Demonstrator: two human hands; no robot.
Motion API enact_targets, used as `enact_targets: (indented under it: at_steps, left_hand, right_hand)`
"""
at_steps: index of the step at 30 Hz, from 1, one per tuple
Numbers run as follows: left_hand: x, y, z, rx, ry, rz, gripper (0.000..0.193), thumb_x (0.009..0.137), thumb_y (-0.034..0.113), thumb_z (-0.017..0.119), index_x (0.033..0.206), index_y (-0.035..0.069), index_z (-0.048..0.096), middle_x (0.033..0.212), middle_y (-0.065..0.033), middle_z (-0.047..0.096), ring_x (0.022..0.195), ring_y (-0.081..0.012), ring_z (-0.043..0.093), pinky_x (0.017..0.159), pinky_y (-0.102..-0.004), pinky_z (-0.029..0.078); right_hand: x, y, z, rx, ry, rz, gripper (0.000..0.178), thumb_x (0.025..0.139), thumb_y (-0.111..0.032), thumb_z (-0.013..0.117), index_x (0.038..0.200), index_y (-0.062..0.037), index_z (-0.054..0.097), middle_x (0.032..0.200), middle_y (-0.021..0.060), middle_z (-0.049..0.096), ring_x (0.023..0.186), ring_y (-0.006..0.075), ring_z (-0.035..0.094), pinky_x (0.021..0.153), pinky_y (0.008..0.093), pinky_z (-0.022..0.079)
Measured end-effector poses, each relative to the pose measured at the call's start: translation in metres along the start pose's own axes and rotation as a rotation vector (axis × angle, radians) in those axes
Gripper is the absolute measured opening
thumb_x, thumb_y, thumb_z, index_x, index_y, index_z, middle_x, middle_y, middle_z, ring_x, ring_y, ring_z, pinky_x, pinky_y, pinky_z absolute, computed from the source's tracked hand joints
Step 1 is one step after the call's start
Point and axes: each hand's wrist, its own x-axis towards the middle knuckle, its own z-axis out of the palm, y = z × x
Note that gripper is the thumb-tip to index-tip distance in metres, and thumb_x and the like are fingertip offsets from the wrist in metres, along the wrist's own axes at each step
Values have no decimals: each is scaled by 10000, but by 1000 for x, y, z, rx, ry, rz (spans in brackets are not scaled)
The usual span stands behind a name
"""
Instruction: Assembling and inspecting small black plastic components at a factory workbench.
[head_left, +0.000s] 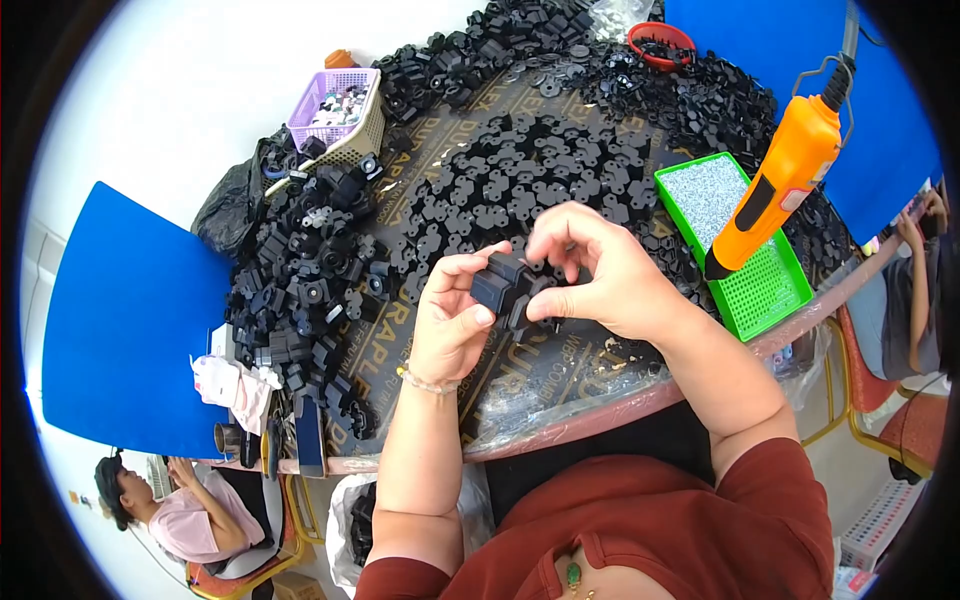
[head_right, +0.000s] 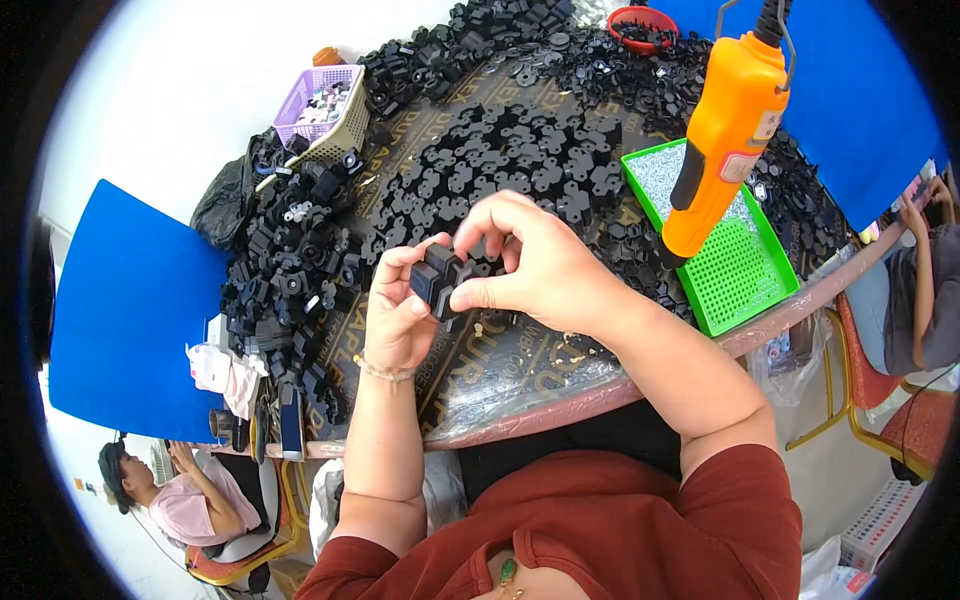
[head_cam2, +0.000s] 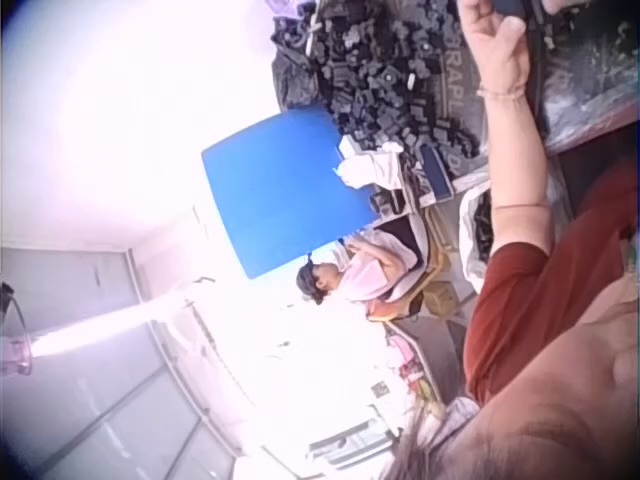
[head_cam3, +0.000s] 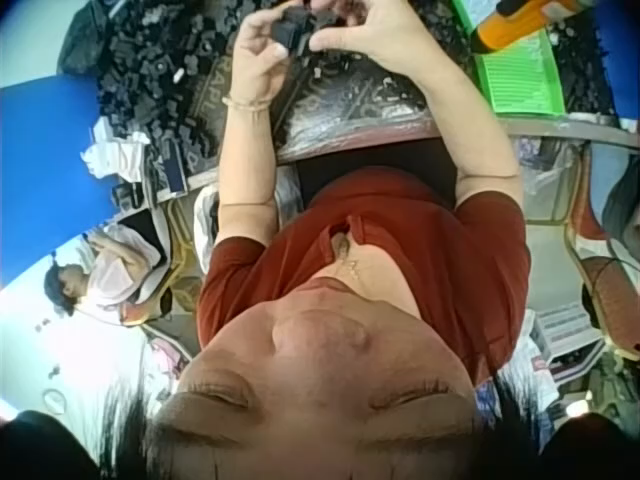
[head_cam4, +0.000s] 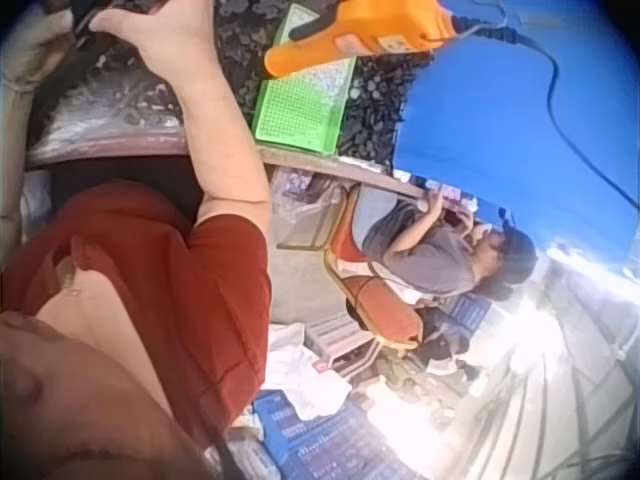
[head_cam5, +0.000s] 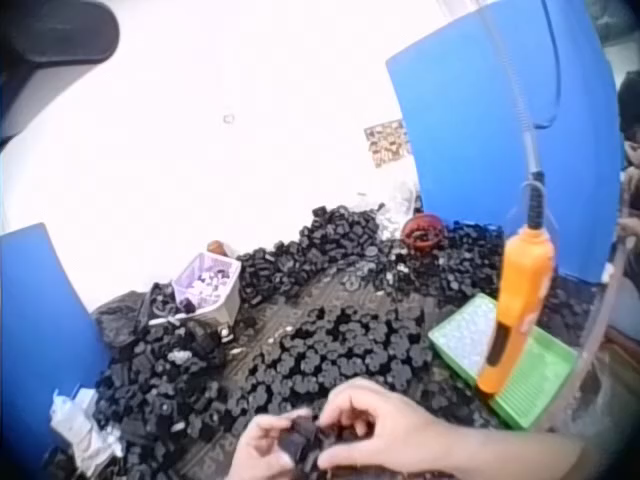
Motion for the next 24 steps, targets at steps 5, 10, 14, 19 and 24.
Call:
enact_targets:
  at_steps: [5, 10, 14, 19, 24]
  left_hand:
    - [-3, 0, 4, -133, -114, -84, 638, 769, 100, 835, 1269, 117, 439, 1367, -191, 517, 1251, -351, 534, 1047, -480, 465]
    - [-2, 18, 13, 18, -2, -9, 682, 762, 199, 862, 1297, 54, 463, 1292, -129, 550, 1212, -258, 547, 1035, -403, 445]
    - [-15, 53, 18, 633, 6, -125, 571, 769, 35, 818, 1272, -3, 552, 1182, -80, 624, 1113, -182, 606, 990, -336, 479]
    - [-35, 59, 7, 1296, -62, -4, 396, 734, -3, 789, 1113, 24, 679, 1075, -117, 674, 1009, -248, 661, 884, -326, 528]
    - [-57, 18, -16, 1591, -124, 274, 304, 696, 63, 808, 974, 58, 685, 1061, -98, 673, 1035, -302, 632, 896, -390, 508]
  right_hand:
    - [6, 5, -3, 19, -173, -33, 623, 686, -251, 891, 1231, -83, 642, 1391, 106, 530, 1265, 209, 496, 1012, 370, 408]
    - [5, 3, 3, -259, -81, -277, 531, 666, -160, 856, 1147, -80, 647, 1254, 97, 601, 1165, 265, 549, 1023, 413, 410]
    - [1, 5, 15, -370, -74, -408, 508, 663, -122, 838, 1128, -79, 638, 1150, 102, 607, 1126, 311, 554, 991, 431, 439]
    - [-7, -11, 4, -645, -35, -418, 434, 713, -108, 801, 1115, -72, 640, 1104, 112, 637, 1042, 322, 612, 918, 411, 501]
    - [-22, -31, -21, -747, 126, -213, 281, 789, -110, 734, 1049, -66, 636, 997, 120, 638, 983, 327, 617, 856, 417, 505]
